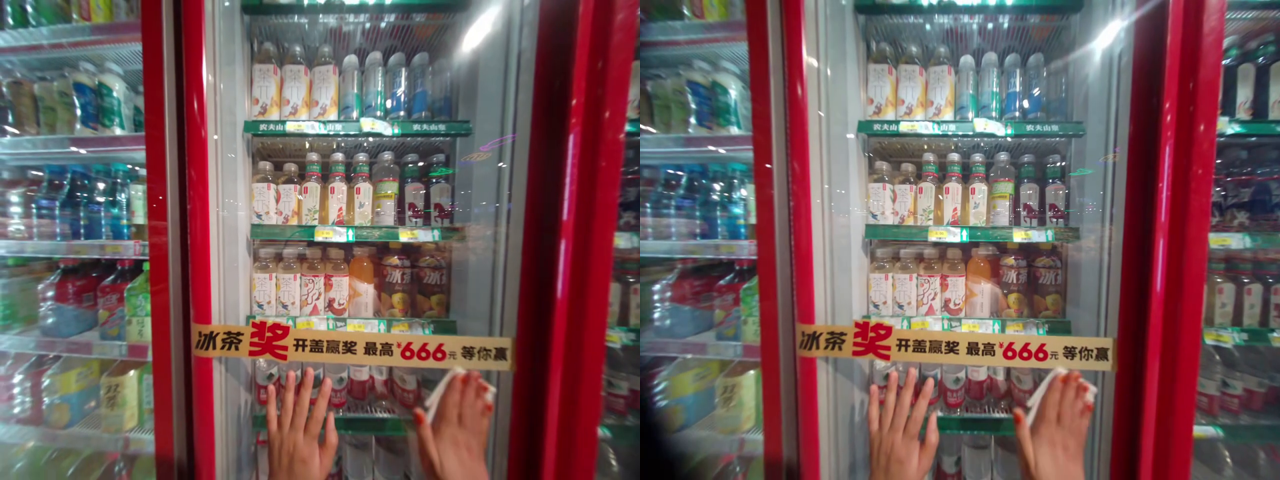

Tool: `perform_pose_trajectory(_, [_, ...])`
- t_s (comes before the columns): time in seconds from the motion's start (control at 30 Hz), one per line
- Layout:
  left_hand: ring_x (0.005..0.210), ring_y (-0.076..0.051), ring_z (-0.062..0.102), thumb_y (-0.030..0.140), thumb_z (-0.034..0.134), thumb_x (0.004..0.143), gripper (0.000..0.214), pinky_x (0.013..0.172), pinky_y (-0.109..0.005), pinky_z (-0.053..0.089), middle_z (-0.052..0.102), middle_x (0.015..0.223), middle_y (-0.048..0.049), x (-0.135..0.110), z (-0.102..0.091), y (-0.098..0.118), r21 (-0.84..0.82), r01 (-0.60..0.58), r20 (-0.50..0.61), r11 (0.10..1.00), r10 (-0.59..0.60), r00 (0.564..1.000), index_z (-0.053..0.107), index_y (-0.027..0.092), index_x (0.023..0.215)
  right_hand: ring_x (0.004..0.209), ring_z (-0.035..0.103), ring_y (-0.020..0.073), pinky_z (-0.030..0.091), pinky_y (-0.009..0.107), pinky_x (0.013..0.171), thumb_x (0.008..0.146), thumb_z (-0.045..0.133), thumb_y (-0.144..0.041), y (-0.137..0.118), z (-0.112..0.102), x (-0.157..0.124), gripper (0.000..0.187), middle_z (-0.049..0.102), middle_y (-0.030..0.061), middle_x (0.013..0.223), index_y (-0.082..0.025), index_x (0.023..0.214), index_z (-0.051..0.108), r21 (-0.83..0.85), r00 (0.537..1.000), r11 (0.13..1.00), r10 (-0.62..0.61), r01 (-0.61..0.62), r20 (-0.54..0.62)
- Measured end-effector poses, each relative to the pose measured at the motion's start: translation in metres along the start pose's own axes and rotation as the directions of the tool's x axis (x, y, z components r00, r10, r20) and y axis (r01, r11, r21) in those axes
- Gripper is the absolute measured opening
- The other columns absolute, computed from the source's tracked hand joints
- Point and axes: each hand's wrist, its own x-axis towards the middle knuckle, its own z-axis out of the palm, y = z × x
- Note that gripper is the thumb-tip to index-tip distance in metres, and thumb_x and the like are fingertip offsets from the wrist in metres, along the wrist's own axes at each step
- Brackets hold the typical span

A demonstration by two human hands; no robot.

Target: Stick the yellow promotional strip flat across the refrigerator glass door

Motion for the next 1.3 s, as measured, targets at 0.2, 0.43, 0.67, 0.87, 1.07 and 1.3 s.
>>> perform_pose_trajectory(0.2, [0.170,-0.024,0.022,0.039,0.065,0.101,0.068,0.143,-0.053,0.007,0.033,0.177,0.0024,0.001,0.001,0.003,0.006,0.004,0.012,1.000,-0.005,1.000,0.044,0.032,0.165,0.171,-0.001,0.0412,0.016,0.073,0.134,0.109,0.035,-0.050,-0.049,-0.007,0.060,0.086,-0.003,0.0216,0.183,-0.005,0.174,0.000,-0.004,0.998,0.999,-0.050,0.050,-0.024])
perform_pose_trajectory(0.43, [0.164,-0.025,0.038,0.025,0.066,0.096,0.073,0.140,-0.048,0.023,0.046,0.172,-0.0004,-0.005,-0.030,-0.017,-0.064,-0.016,0.046,0.998,0.019,0.999,0.045,0.030,0.165,0.171,0.004,0.0362,0.014,0.063,0.137,0.108,0.035,-0.051,-0.033,-0.012,0.013,0.085,0.003,0.0212,0.183,-0.003,0.173,0.007,-0.036,0.956,0.956,-0.291,0.292,0.022])
perform_pose_trajectory(0.67, [0.171,-0.024,0.016,0.019,0.056,0.101,0.075,0.143,-0.046,0.007,0.023,0.181,-0.0026,-0.014,-0.037,-0.052,0.126,0.082,0.033,0.989,-0.087,0.996,0.032,0.025,0.171,0.171,-0.003,0.0401,0.011,0.070,0.136,0.109,0.033,-0.051,-0.081,-0.002,0.070,0.086,-0.005,0.0205,0.183,-0.004,0.174,0.001,0.050,0.992,0.991,-0.126,0.127,-0.008])
perform_pose_trajectory(0.87, [0.170,-0.026,0.022,0.022,0.057,0.099,0.074,0.142,-0.049,0.012,0.028,0.180,-0.0039,-0.024,-0.027,-0.053,0.141,0.089,0.030,0.986,-0.094,0.995,0.036,0.026,0.170,0.172,0.008,0.0296,0.006,0.046,0.140,0.108,0.037,-0.052,-0.095,-0.001,0.003,0.084,0.009,0.0159,0.183,-0.004,0.173,0.014,0.069,0.823,0.821,-0.567,0.567,-0.010])
perform_pose_trajectory(1.07, [0.171,-0.025,0.020,0.022,0.058,0.099,0.076,0.142,-0.049,0.011,0.025,0.181,-0.0030,-0.024,-0.029,-0.054,0.145,0.083,0.031,0.986,-0.089,0.996,0.033,0.026,0.171,0.170,-0.006,0.0405,0.012,0.075,0.133,0.110,0.029,-0.053,-0.091,-0.004,0.062,0.085,-0.009,0.0190,0.183,-0.005,0.174,-0.002,0.070,0.999,0.996,-0.051,0.051,-0.008])
perform_pose_trajectory(1.3, [0.171,-0.024,0.019,0.025,0.059,0.101,0.074,0.142,-0.046,0.010,0.026,0.181,-0.0009,-0.022,-0.027,-0.057,0.078,0.079,0.009,0.994,-0.080,0.997,0.034,0.027,0.171,0.171,0.008,0.0317,0.006,0.046,0.140,0.105,0.038,-0.062,-0.114,0.008,-0.001,0.092,0.011,0.0152,0.183,-0.003,0.173,0.016,0.004,0.737,0.737,-0.676,0.676,-0.006])
